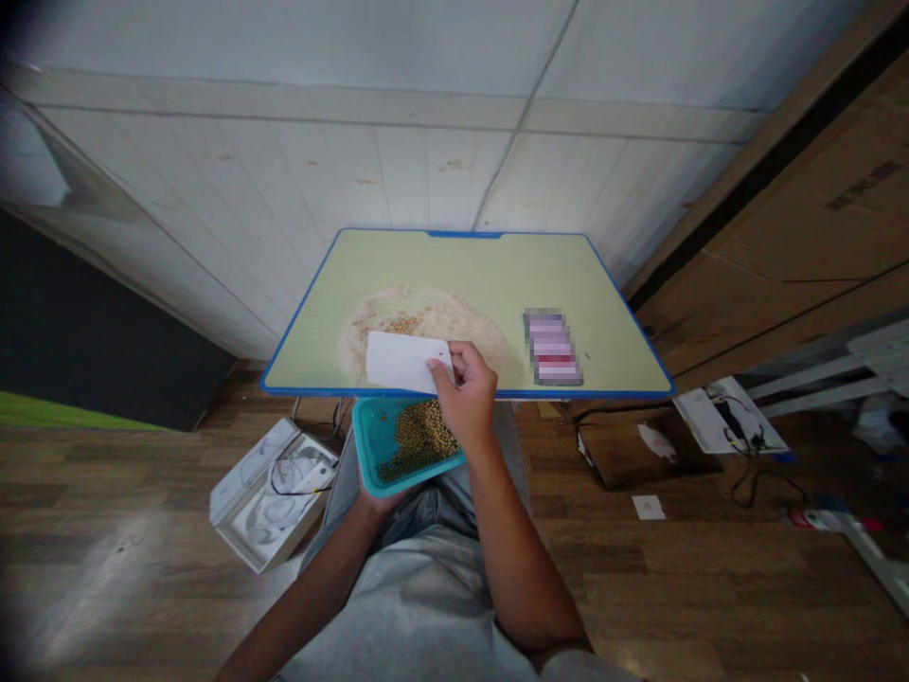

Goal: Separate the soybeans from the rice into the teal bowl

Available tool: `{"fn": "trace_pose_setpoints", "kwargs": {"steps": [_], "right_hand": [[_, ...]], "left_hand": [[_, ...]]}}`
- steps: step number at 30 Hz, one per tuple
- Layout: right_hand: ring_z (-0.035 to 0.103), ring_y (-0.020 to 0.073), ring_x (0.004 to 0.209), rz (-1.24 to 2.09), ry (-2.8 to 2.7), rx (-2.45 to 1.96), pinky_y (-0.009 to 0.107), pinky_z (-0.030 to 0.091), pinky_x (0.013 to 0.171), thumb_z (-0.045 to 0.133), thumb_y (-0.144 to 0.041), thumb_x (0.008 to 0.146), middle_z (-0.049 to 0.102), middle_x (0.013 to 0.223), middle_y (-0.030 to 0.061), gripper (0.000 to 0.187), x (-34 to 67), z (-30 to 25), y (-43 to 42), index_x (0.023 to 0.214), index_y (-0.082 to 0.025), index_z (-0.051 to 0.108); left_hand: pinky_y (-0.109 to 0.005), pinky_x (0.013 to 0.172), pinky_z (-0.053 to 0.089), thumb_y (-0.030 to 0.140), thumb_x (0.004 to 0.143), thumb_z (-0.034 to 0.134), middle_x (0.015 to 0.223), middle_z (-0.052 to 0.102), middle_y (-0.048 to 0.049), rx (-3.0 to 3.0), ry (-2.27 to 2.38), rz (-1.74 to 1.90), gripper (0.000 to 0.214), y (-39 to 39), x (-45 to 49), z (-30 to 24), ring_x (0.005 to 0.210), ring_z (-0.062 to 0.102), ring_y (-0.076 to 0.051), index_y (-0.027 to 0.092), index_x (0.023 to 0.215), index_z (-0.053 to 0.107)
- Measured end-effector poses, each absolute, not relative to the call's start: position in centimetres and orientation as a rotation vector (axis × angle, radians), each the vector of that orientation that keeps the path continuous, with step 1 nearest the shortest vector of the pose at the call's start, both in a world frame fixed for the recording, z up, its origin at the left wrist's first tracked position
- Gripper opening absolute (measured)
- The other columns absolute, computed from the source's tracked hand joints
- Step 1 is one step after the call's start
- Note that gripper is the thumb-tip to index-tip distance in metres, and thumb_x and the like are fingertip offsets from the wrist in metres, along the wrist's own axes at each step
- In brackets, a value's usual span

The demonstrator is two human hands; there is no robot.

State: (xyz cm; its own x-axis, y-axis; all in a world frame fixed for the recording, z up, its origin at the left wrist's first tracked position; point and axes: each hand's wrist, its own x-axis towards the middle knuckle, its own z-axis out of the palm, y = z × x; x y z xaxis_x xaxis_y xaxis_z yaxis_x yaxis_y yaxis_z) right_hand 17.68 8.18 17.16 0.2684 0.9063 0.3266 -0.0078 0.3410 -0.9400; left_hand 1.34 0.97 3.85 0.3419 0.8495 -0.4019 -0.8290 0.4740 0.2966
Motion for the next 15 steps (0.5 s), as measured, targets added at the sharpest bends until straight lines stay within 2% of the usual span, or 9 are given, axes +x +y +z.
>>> {"fn": "trace_pose_setpoints", "kwargs": {"steps": [3, 10, 15], "right_hand": [[0.078, 0.0203, 0.074, 0.705, -1.045, -1.079, 0.028, 0.057, 0.064, 0.086, -0.041, 0.091, 0.087, 0.087, 0.0017, 0.024, 18.2, 16.9, 8.5, 0.099, -0.026, 0.069], [0.079, 0.0204, 0.077, 0.463, -0.951, -1.165, 0.031, 0.061, 0.074, 0.085, -0.035, 0.090, 0.083, 0.085, -0.0004, 0.025, 21.4, 17.0, 10.0, 0.098, -0.027, 0.062], [0.081, 0.0205, 0.082, 0.404, -0.907, -1.093, 0.032, 0.063, 0.077, 0.084, -0.035, 0.090, 0.083, 0.090, 0.0007, 0.028, 22.1, 17.8, 11.0, 0.099, -0.027, 0.059]], "left_hand": [[-0.066, 0.152, 0.027, 0.077, 0.111, 0.047, 0.171, 0.074, -0.0040, 0.036, 0.539, 1.099, 0.075, 0.6, 1.3, 3.2, 0.183, 0.034, -0.042, 0.031, 0.167, 0.065], [-0.067, 0.152, 0.022, 0.082, 0.109, 0.049, 0.167, 0.077, -0.0055, 0.013, 0.488, 1.084, 0.079, 0.1, 1.0, 2.0, 0.184, 0.034, -0.039, 0.032, 0.168, 0.062], [-0.066, 0.151, 0.026, 0.085, 0.107, 0.049, 0.166, 0.078, -0.0072, 0.037, 0.501, 1.069, 0.080, 0.1, 0.8, 1.7, 0.181, 0.038, -0.045, 0.031, 0.163, 0.069]]}}
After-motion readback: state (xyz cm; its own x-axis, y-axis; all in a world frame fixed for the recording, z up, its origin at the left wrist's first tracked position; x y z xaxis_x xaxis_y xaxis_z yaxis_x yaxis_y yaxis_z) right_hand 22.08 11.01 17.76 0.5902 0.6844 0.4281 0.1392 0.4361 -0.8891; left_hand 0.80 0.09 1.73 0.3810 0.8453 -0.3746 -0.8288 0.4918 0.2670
